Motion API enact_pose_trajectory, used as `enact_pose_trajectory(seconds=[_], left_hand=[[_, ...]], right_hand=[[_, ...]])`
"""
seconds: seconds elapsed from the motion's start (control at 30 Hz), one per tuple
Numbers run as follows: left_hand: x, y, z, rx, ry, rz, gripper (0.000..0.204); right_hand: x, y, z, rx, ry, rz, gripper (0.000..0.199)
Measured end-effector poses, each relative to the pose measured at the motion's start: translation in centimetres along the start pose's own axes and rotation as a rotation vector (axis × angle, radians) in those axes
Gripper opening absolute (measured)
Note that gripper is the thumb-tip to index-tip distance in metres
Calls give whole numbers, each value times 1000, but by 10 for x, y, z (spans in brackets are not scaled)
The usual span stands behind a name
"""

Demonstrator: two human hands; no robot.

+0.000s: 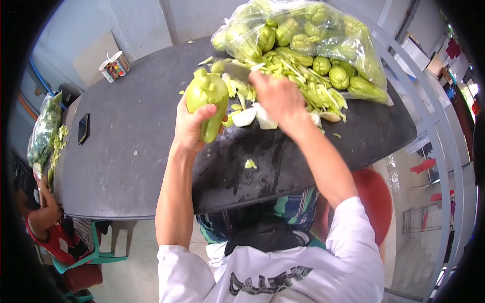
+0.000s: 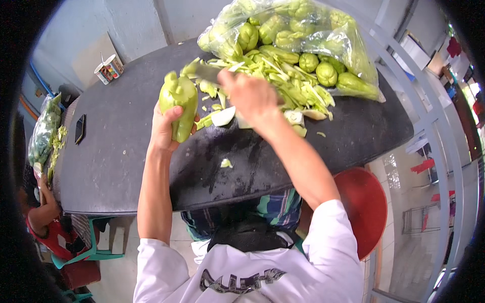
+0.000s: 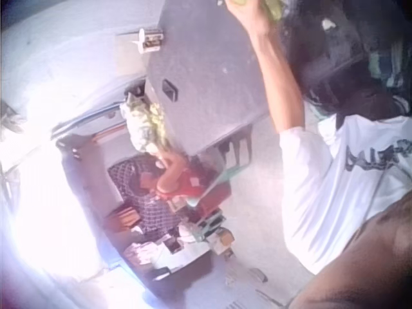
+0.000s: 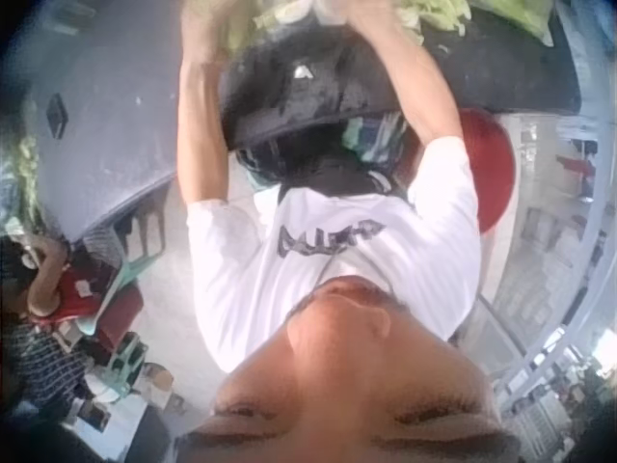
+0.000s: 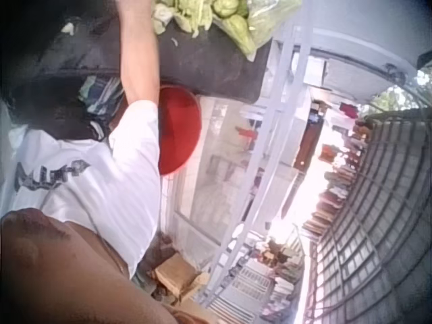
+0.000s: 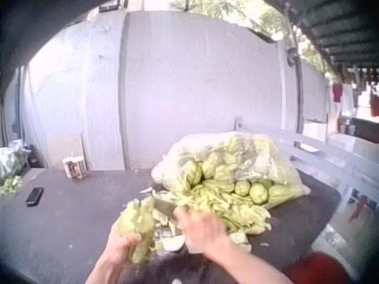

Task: The person peels a chayote with a cleaver, moving the skins to a pile on the table and placing the peeled vegetable into a bucket.

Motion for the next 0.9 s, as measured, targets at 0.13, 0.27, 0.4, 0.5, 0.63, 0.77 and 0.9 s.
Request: enact_pose_trajectory(seconds=[0.13, 0.27, 0.4, 0.5, 0.63, 0.77, 0.9], left_hand=[[8, -1, -1, 50, -36, -9, 75], [22, -3, 5, 63, 42, 49, 66], [22, -20, -1, -38, 127, -412, 74], [9, -19, 2, -276, 6, -733, 76], [32, -16, -6, 26, 228, -438, 76], [17, -39, -7, 79, 114, -246, 65], [19, -30, 2, 201, 238, 21, 68]], right_hand=[[31, -36, 3, 143, 125, 101, 10], [38, -44, -12, 213, 200, 214, 12], [29, -43, -16, 186, 177, 304, 21], [0, -48, -15, 269, -8, 341, 25], [-22, -54, -23, 267, -129, 382, 34], [-27, -45, -18, 228, -148, 365, 38], [-48, -51, -20, 325, -258, 292, 31]])
Point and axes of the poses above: each hand's wrist, its own z-axis towards the middle knuckle, its own y-axis out of the palm, x = y × z, the point moved 7 cm from there along z, towards the middle knuckle, and after that the axes turned 6 degrees about -x, right-handed, at the moved point
